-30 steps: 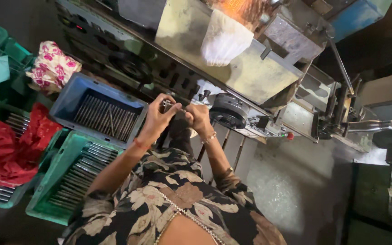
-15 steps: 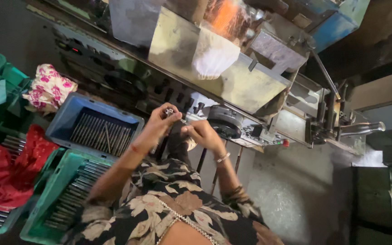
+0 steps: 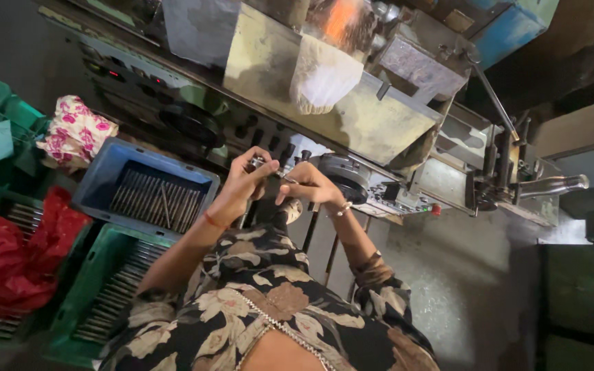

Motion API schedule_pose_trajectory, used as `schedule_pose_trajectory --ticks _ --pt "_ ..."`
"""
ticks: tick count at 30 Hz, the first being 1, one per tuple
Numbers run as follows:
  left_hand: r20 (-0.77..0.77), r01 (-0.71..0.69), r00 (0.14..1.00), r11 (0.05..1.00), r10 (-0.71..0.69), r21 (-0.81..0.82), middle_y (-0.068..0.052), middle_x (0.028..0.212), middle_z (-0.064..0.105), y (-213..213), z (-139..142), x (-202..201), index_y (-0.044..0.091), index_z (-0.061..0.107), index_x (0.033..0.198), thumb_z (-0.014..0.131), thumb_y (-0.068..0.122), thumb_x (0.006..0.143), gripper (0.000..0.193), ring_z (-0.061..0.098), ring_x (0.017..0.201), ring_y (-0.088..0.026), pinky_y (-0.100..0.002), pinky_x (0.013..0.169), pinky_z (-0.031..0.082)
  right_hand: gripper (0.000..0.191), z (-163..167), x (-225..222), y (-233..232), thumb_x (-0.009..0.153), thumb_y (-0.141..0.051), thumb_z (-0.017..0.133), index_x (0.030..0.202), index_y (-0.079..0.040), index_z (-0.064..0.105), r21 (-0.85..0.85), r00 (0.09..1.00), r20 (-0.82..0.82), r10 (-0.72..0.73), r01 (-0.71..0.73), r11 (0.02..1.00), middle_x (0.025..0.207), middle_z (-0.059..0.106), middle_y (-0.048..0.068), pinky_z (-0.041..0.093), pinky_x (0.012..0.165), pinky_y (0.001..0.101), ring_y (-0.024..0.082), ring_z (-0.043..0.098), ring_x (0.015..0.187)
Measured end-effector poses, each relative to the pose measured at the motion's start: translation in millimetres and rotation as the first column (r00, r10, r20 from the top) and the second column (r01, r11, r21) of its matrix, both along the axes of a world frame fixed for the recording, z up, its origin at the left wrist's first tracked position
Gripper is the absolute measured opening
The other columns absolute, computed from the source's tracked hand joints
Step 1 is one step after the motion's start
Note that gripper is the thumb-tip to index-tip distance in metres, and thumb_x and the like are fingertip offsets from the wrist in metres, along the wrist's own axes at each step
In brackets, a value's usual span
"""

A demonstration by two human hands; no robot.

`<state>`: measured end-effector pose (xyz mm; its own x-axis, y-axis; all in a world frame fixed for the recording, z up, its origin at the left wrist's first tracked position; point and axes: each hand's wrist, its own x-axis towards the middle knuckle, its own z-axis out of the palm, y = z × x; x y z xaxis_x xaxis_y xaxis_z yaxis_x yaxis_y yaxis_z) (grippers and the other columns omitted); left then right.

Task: The person repeatedly picks up small metal rods from a blue tray, holds each rod against a rotating grinding wheel, and then places the rod into a green tray. The cycle of picking, grinding, and placing continues throughout the clip.

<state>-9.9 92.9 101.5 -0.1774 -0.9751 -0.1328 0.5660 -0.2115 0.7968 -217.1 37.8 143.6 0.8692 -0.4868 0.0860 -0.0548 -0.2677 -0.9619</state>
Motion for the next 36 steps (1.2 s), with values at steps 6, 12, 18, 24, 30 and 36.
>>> schedule_pose_trajectory --ticks 6,12,18,24,30,36 --pt "0.121 -0.066 0.991 0.997 0.059 0.049 0.008 0.065 0.047 -8.1 -32.1 1.6 0.011 0.062 0.09 0.078 0.018 0.095 0.018 0.038 0.047 0.0 -0.021 0.04 0.022 0.039 -70.6 9.5 6.7 0.1 -0.031 0.065 0.08 -0.001 0.078 0.125 0.975 0.137 -0.177 0.161 0.979 0.058 0.058 0.002 0.036 0.051 0.029 0.01 0.05 0.053" --pt "0.059 -0.088 0.994 0.996 0.089 -0.016 0.007 0.066 0.052 16.6 -46.5 -2.7 0.013 0.06 0.092 0.075 0.017 0.094 0.015 0.043 0.047 -0.001 -0.023 0.039 0.027 0.026 -67.0 -3.0 18.5 0.098 -0.022 0.07 0.085 -0.002 0.08 0.151 0.994 0.095 -0.045 0.03 0.988 0.063 0.063 0.0 0.034 0.05 0.0278 0.007 0.05 0.054" --pt "-0.084 0.074 0.994 0.989 -0.063 0.13 0.007 0.061 0.045 7.8 -91.9 8.5 0.014 0.061 0.092 0.072 0.02 0.095 0.014 0.037 0.043 -0.003 -0.022 0.038 0.022 0.038 -66.5 11.4 48.6 0.099 -0.023 0.074 0.07 0.0 0.064 -0.264 0.88 -0.061 -0.471 0.441 0.858 0.058 0.053 0.008 0.034 0.048 0.0323 0.017 0.046 0.048" --pt "-0.336 0.052 0.936 0.904 0.103 0.424 0.009 0.06 0.035 0.7 -183.9 45.5 0.021 0.053 0.084 0.072 0.022 0.097 0.023 0.031 0.044 -0.003 -0.022 0.039 0.023 0.044 -101.3 -2.7 58.0 0.096 -0.026 0.074 0.065 -0.001 0.055 -0.583 0.75 0.063 -0.658 0.563 0.586 0.06 0.053 0.015 0.04 0.049 0.0391 0.031 0.051 0.051" --pt "0.514 -0.32 0.847 0.902 0.136 0.289 0.004 0.067 0.048 0.8 -206.8 109.1 0.016 0.059 0.096 0.074 0.028 0.093 0.02 0.042 0.049 -0.01 -0.029 0.041 0.032 0.039 -110.5 -64.4 34.2 0.096 -0.029 0.075 0.069 -0.002 0.065 -0.557 0.657 -0.116 -0.745 0.578 0.596 0.062 0.06 0.014 0.045 0.051 0.0396 0.028 0.054 0.05" --pt "0.969 0.077 -0.121 0.975 0.215 -0.207 -0.023 0.084 0.071 -68.6 -163.0 105.7 0.01 0.059 0.11 0.076 0.036 0.095 0.035 0.067 0.079 -0.046 -0.057 0.067 0.052 0.023 -72.7 -139.6 -31.6 0.099 -0.026 0.07 0.095 -0.004 0.076 -0.564 0.572 0.039 -0.819 0.689 0.455 0.078 0.071 0.011 0.05 0.052 0.0338 0.015 0.061 0.056"
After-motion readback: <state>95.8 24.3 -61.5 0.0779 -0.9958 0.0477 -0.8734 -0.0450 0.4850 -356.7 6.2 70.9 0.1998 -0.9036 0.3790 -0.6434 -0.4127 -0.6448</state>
